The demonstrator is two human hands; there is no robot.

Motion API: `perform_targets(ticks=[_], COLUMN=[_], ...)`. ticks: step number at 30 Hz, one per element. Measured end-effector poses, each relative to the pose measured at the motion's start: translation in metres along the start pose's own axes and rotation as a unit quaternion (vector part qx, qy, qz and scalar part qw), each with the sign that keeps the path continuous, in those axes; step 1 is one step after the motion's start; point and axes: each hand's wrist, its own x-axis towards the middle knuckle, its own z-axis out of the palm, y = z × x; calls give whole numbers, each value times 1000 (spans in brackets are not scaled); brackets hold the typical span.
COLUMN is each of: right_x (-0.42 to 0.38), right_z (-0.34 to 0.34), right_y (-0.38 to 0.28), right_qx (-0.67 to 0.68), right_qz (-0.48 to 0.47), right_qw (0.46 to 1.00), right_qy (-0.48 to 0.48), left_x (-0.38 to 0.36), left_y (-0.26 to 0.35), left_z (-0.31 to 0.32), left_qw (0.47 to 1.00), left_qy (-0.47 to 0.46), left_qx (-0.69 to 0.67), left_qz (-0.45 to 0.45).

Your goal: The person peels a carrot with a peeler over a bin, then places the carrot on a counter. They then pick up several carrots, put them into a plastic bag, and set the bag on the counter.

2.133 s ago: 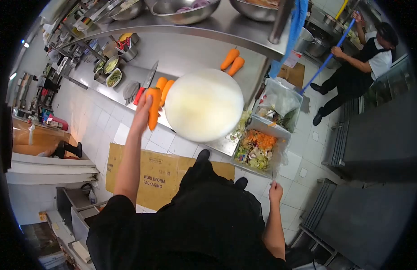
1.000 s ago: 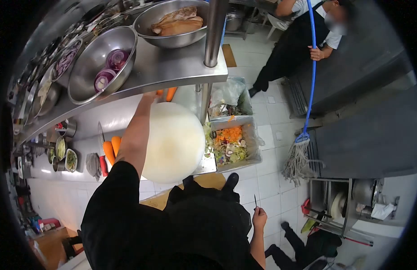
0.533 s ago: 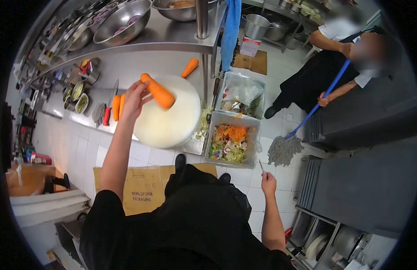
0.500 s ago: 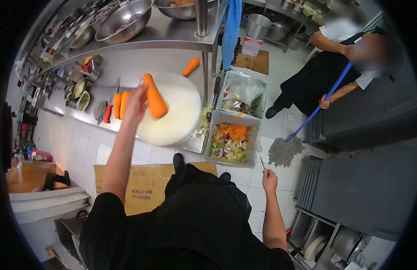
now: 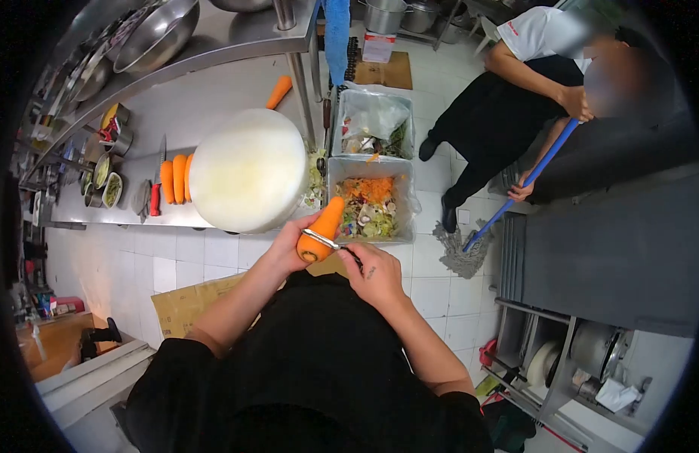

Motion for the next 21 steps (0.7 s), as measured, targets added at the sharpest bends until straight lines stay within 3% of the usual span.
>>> perform_targets(ticks=[7, 10, 12, 15, 18, 21], right_x=[-7, 22, 56, 60, 25, -5], right_z=[22, 46, 56, 80, 54, 31], right_y=[-10, 34, 78, 122, 53, -3], right_qx=[30, 17, -37, -78, 74, 37], right_qz=[-31, 13, 93, 111, 91, -66], right_qw=[999, 999, 995, 990, 993, 996], right_qy=[-4, 28, 23, 34, -26, -48], left_x=[-21, -38, -43, -52, -46, -38], left_y=[11, 8, 2, -4, -1, 0], left_z=[-13, -5, -9, -12, -34, -41], left_qw=[1000, 998, 999, 998, 998, 998], left_qy=[11, 25, 6, 20, 56, 51], left_qx=[8, 53, 41, 36, 13, -24], left_qz=[8, 20, 31, 44, 36, 25])
